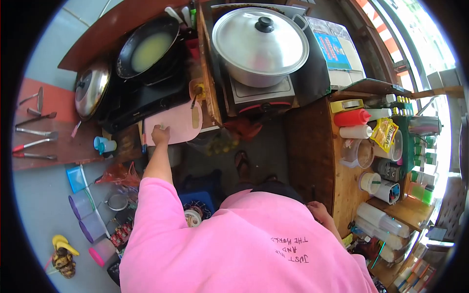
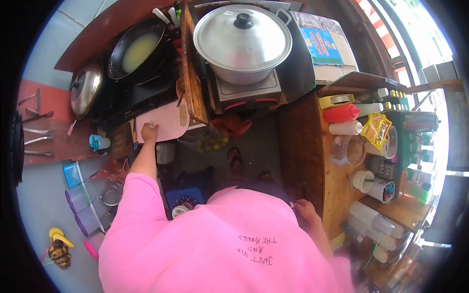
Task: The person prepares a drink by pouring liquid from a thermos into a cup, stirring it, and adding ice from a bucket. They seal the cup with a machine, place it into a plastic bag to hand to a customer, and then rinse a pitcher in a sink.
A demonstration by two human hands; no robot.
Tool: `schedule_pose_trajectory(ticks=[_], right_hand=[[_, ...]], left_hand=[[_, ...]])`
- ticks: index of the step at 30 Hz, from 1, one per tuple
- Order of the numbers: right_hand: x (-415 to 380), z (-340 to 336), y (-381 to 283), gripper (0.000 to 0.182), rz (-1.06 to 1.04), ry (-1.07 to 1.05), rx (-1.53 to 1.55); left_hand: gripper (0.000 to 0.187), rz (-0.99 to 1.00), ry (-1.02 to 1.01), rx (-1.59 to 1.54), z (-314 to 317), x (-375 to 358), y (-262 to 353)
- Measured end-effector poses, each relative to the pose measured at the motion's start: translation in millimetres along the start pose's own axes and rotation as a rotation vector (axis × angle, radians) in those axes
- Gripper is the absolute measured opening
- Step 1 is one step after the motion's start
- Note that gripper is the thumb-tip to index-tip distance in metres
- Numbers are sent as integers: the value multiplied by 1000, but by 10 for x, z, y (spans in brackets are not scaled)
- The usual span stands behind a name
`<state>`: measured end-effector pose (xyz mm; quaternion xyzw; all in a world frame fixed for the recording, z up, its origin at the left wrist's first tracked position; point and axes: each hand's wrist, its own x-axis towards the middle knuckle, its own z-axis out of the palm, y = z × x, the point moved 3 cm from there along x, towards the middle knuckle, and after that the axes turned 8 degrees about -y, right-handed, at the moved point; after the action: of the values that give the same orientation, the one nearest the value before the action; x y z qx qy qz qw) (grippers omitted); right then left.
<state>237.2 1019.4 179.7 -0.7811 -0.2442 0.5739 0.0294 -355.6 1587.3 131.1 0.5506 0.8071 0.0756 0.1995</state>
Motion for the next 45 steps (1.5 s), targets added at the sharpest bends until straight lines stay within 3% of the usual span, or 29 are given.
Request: schedule_pose_trajectory(ticks=[8,10,13,15,16,18,20,22,24,26,27,28,30,31,33,37,45], right_hand=[[-50,-149,328,31,67,-5,31],[-17,-169,406,29,84,30,201],[-6,-221,388,28,63,49,261],[-55,-244,324,28,61,53,268],[-59,-260,279,28,57,56,283],[-47,-253,283,28,66,66,303],[-36,-179,359,27,81,78,325],[-17,-80,488,27,74,101,377],[-154,-16,457,27,77,84,271],[-217,88,476,28,85,32,87],[-437,21,14,27,193,-13,88],[-407,95,205,28,241,-43,129],[-389,172,481,29,174,-26,137],[-425,169,482,29,195,-17,137],[-544,149,310,31,197,9,151],[-704,196,-62,31,225,42,188],[-721,555,-67,32,260,-114,218]], left_hand=[[37,20,-40,67,233,427,-66],[34,20,-78,87,341,632,-211],[32,-63,-150,-105,385,652,-285],[31,204,108,71,187,449,-181],[31,201,111,70,79,283,-83],[26,205,299,-78,-181,-278,260],[20,275,291,-261,-199,-993,500],[17,538,99,-206,185,-1528,522],[17,583,-364,-108,917,-1680,288],[18,548,-324,-134,1510,-1554,119],[20,516,-273,-155,1835,-1439,34],[20,521,-288,-165,2275,-1208,-73],[25,511,48,26,2987,-745,-215],[25,450,44,72,3206,-627,-205],[25,256,-250,118,3435,-473,-172],[26,92,-573,194,3804,-375,-222],[28,27,-829,172,4036,-390,-192]])
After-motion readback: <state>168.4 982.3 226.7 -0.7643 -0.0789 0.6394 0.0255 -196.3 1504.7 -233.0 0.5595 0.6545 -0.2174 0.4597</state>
